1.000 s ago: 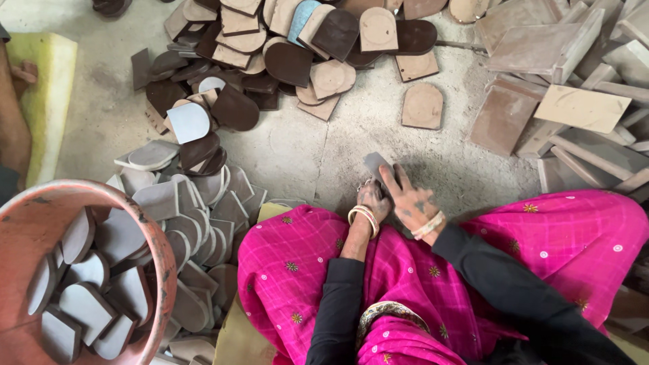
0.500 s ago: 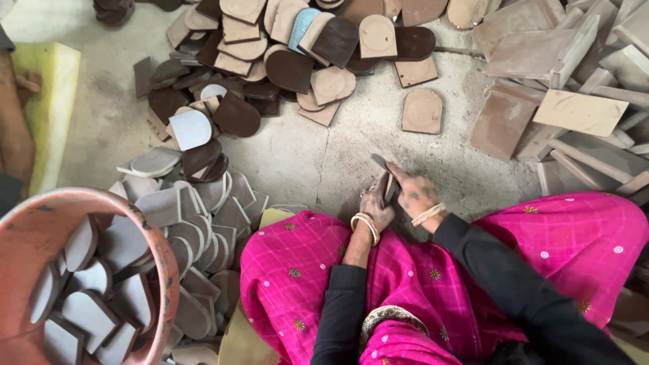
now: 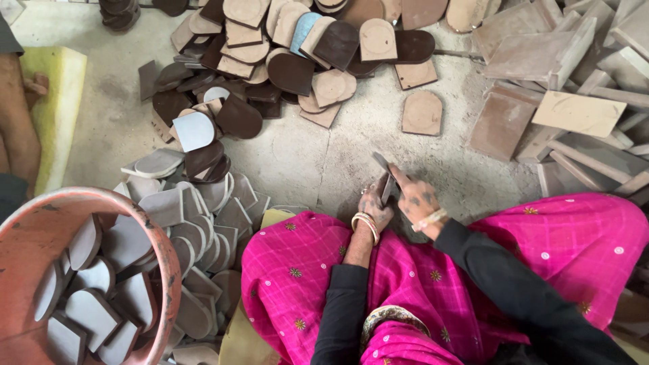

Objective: The person sits on the floor and smooths small arch-shaped wooden pieces by rubbing them against an abrasive surface on the ground. They place finished pieces into a large basin beside them and take new rough pieces from piles on the floor.

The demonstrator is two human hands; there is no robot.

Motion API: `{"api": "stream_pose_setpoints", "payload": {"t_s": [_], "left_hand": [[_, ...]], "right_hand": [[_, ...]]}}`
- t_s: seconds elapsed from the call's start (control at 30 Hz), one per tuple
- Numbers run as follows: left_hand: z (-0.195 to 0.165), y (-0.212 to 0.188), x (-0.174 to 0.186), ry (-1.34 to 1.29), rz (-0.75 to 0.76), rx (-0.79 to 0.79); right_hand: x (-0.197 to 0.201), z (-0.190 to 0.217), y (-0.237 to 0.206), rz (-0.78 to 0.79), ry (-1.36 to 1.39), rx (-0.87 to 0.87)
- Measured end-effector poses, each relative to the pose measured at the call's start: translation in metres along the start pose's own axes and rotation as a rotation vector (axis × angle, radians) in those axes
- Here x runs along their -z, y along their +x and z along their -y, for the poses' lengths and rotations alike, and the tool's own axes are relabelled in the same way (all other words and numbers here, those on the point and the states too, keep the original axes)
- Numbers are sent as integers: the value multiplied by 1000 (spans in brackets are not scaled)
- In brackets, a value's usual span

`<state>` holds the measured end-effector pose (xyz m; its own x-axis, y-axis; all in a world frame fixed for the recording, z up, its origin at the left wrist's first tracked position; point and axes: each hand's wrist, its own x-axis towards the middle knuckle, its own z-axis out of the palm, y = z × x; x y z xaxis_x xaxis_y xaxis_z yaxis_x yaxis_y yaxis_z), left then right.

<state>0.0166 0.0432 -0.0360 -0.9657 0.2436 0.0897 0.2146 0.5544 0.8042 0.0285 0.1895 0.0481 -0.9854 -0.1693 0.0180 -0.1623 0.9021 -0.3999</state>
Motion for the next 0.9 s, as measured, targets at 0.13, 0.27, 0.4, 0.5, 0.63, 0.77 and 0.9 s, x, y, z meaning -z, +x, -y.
{"api": "stream_pose_setpoints", "payload": {"t_s": [0.13, 0.27, 0.4, 0.5, 0.63, 0.77, 0.9], "left_hand": [[-5, 5, 4, -26, 76, 252], [-1, 6, 3, 7, 95, 214], [4, 6, -2, 8, 13, 144], [6, 9, -9, 158, 156, 174], [6, 5, -11, 100, 125, 248], [6, 3, -6, 81, 79, 153], [5, 5, -6, 24, 83, 244]], "right_hand": [[-1, 2, -11, -123, -83, 141], [5, 5, -3, -59, -109, 117], [9, 13, -6, -43, -149, 74], [7, 19, -22, -224, -261, 305], [5, 11, -18, -121, -211, 157], [7, 5, -8, -129, -98, 103], [5, 10, -17, -26, -212, 116]]}}
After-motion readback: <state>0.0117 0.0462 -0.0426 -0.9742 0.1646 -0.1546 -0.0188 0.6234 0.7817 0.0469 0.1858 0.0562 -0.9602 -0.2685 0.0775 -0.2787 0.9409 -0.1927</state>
